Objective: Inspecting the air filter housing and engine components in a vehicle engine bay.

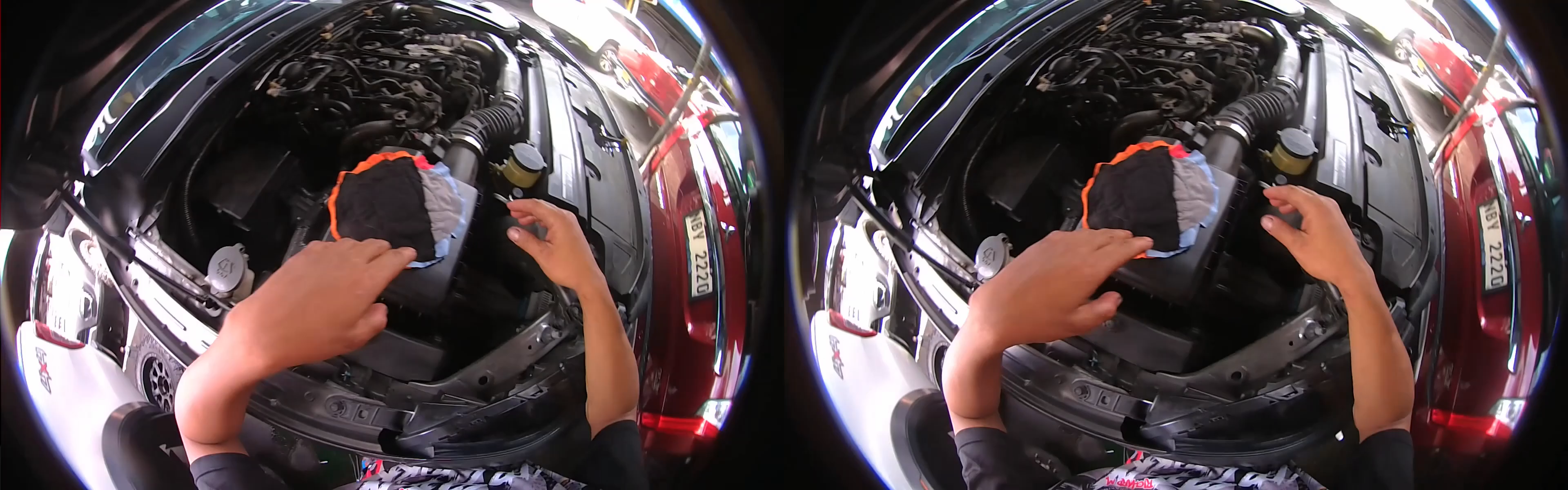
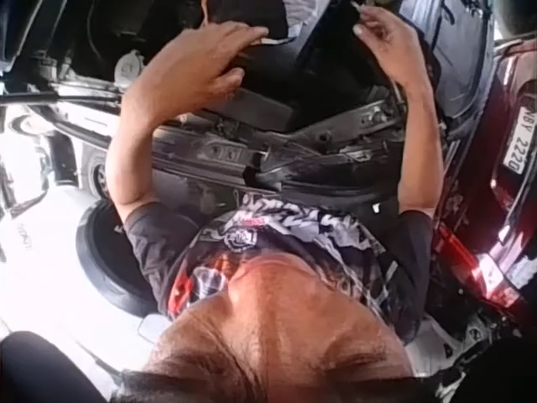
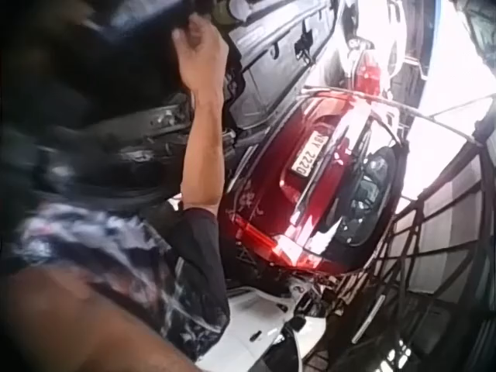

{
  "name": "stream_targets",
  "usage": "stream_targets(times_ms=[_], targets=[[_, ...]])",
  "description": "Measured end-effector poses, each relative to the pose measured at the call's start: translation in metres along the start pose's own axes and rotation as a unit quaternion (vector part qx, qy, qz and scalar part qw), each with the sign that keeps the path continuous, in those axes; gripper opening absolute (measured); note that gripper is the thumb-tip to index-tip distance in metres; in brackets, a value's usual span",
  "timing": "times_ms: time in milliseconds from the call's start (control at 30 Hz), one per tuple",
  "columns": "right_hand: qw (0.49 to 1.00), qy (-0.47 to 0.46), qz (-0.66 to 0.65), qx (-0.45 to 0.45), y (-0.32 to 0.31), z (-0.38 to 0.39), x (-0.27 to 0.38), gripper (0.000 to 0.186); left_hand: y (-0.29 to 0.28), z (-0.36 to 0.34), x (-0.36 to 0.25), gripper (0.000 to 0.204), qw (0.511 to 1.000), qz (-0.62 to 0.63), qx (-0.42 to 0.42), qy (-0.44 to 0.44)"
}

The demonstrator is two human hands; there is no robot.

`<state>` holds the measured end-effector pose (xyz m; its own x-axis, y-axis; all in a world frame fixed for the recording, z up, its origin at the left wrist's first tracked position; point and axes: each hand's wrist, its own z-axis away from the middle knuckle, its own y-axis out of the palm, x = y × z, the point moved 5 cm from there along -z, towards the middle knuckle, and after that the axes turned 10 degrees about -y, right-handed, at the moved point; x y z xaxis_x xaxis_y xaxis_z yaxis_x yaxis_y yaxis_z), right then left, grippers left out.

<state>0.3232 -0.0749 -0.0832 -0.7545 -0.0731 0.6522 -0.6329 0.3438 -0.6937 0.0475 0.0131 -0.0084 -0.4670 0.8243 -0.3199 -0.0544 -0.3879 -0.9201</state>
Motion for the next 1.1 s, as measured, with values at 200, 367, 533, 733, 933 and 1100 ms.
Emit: stream_targets(times_ms=[200,367,533,733,933,1100], targets=[[1.0,-0.02,-0.008,-0.023,-0.021,0.001,-0.01,0.036,-0.007,-0.01,-0.013,0.05,0.995,-0.01,-0.093,0.037],[1.0,-0.014,-0.005,-0.028,-0.02,0.005,-0.012,0.036,-0.001,-0.013,-0.014,0.053,0.996,-0.032,-0.073,0.044],[1.0,-0.003,-0.01,0.003,-0.019,0.006,-0.005,0.038,0.001,-0.012,-0.01,0.06,0.999,-0.019,-0.028,-0.028],[0.999,-0.009,0.029,0.039,-0.014,0.008,-0.009,0.043,0.002,-0.01,-0.01,0.06,0.999,-0.015,-0.038,-0.006],[0.998,-0.02,0.037,0.052,-0.013,0.008,-0.01,0.044,0.002,-0.01,-0.011,0.06,0.999,-0.021,-0.044,0.005],[0.998,-0.016,0.026,0.053,-0.012,0.008,-0.013,0.044,-0.002,-0.008,-0.014,0.056,0.998,-0.033,-0.045,0.016]])
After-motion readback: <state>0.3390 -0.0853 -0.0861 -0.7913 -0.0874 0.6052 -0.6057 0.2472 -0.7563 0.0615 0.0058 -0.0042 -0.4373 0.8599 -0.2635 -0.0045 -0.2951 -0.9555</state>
